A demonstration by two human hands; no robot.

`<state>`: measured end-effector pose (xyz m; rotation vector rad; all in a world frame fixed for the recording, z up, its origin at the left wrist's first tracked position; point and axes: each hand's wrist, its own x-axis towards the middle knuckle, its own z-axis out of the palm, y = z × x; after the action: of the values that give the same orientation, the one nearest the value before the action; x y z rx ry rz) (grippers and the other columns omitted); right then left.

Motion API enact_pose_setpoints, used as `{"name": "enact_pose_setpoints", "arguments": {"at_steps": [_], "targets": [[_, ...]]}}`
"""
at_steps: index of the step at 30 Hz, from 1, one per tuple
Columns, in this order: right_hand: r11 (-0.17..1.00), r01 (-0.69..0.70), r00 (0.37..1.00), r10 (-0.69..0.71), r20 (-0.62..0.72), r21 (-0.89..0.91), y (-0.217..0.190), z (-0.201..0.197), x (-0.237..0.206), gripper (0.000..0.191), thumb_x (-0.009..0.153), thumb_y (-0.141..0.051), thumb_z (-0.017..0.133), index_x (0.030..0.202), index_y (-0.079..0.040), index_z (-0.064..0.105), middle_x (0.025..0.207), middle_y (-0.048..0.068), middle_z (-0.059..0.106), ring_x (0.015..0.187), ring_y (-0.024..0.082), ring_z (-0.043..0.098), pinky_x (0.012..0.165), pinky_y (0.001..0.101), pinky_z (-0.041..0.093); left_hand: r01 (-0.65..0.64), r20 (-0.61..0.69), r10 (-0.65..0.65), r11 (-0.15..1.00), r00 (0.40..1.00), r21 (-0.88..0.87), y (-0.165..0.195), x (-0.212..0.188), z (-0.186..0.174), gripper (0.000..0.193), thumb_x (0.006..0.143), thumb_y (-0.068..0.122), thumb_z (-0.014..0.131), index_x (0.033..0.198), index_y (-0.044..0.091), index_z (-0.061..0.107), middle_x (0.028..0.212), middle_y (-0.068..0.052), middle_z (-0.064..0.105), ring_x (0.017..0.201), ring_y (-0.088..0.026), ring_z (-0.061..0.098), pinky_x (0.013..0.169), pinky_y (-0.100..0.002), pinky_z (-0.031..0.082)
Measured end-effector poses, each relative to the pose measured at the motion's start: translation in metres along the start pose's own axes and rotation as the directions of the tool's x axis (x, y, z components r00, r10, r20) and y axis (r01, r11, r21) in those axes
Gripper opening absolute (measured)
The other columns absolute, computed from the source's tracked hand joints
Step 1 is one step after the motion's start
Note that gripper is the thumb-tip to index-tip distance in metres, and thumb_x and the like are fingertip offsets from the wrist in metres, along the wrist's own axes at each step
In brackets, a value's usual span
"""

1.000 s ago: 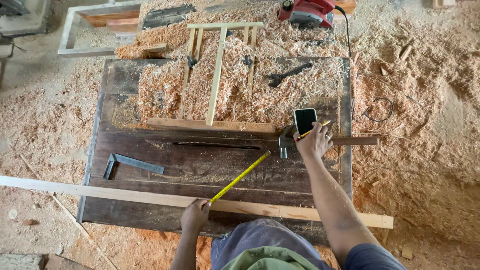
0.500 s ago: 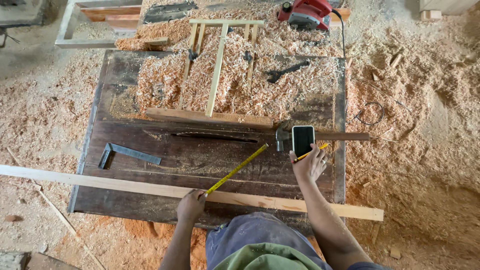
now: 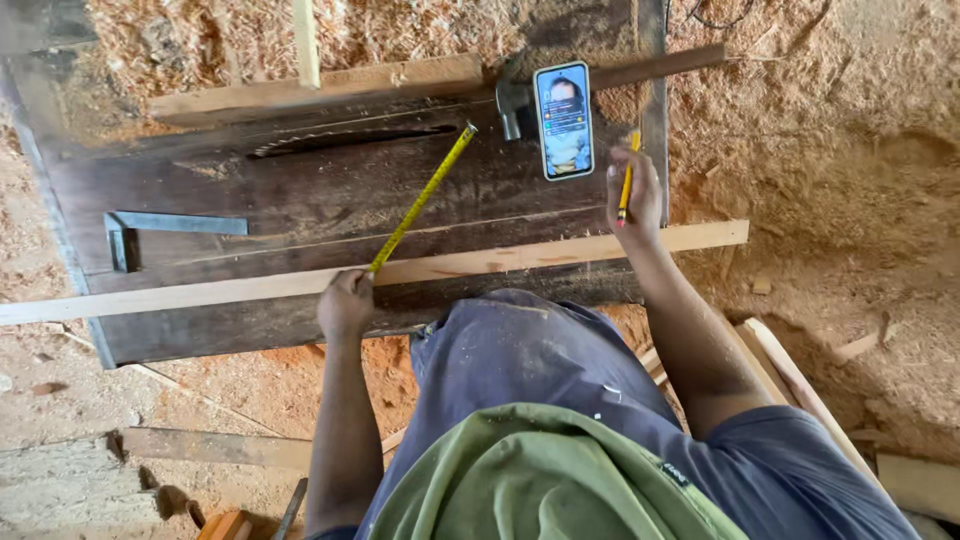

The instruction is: The person measures thin wooden strips on a workbench with a tape measure and marks measured points with a pencil. They reposition each strip, pull the tape to different lengths, and mark several boards one after another.

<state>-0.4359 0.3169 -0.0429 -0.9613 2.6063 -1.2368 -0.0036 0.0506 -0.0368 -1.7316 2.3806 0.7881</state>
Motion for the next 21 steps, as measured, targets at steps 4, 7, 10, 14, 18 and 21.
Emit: {"name": "enact_pose_setpoints", "arguments": {"at_steps": [4,7,10,14,18,21], "targets": [[0.987,0.062,0.996,-0.07,0.05,0.146,-0.018,-0.014,-0.014,0.019,0.111,-0.013,0.054,0.128,-0.008,0.061,0.125,0.012,0.069,0.107,0.027,0.069,0.094,0.0428,0.055,-0.087,-0.043,0.087,0.996,0.995,0.013,0.004,-0.004,-0.005,0.031,0.095,0.04,0.07,0.112,0.015,0.075,0.104,-0.016,0.074,0.094,-0.04,0.07,0.08,-0.051,0.055],[0.967,-0.165,0.97,0.123,0.211,0.192,-0.026,-0.016,-0.018,0.016,0.107,-0.016,0.055,0.121,-0.011,0.062,0.123,0.006,0.07,0.086,0.023,0.066,0.078,0.0397,0.056,-0.091,-0.061,0.09,0.996,0.994,-0.006,0.006,-0.004,-0.006,0.028,0.093,0.036,0.069,0.11,0.015,0.077,0.103,-0.015,0.075,0.093,-0.04,0.07,0.08,-0.05,0.055],[0.983,0.17,0.96,-0.181,0.212,0.069,-0.017,-0.004,-0.011,0.013,0.106,-0.013,0.059,0.119,-0.011,0.064,0.115,0.003,0.072,0.09,0.023,0.064,0.086,0.0403,0.053,-0.017,-0.01,0.018,1.0,1.0,0.023,0.006,-0.003,-0.004,0.028,0.094,0.038,0.068,0.11,0.016,0.076,0.101,-0.014,0.075,0.092,-0.038,0.071,0.08,-0.05,0.055],[0.962,0.232,0.932,-0.179,0.314,-0.143,0.007,0.027,0.015,0.024,0.108,-0.009,0.061,0.129,-0.018,0.07,0.111,0.004,0.075,0.1,0.027,0.062,0.087,0.0351,0.05,-0.041,-0.026,0.041,0.999,0.999,0.005,0.005,-0.001,-0.003,0.028,0.095,0.039,0.07,0.11,0.016,0.077,0.101,-0.014,0.075,0.091,-0.038,0.071,0.079,-0.049,0.055],[0.945,0.292,0.953,-0.276,0.122,-0.145,0.022,0.04,0.034,0.013,0.111,-0.008,0.056,0.119,-0.016,0.062,0.148,0.01,0.066,0.13,0.032,0.061,0.111,0.038,0.049,0.018,0.021,-0.019,0.999,1.0,0.048,0.007,0.001,-0.004,0.026,0.095,0.039,0.071,0.108,0.017,0.077,0.1,-0.012,0.076,0.089,-0.035,0.072,0.078,-0.049,0.056],[0.928,0.337,0.941,-0.33,0.07,-0.156,0.022,0.036,0.034,0.011,0.111,-0.012,0.059,0.121,-0.015,0.06,0.143,0.006,0.068,0.122,0.029,0.065,0.107,0.045,0.045,0.082,0.049,-0.085,0.994,0.995,0.07,0.01,0.0,-0.005,0.025,0.096,0.039,0.07,0.109,0.018,0.076,0.099,-0.009,0.076,0.089,-0.032,0.072,0.077,-0.048,0.056]]}}
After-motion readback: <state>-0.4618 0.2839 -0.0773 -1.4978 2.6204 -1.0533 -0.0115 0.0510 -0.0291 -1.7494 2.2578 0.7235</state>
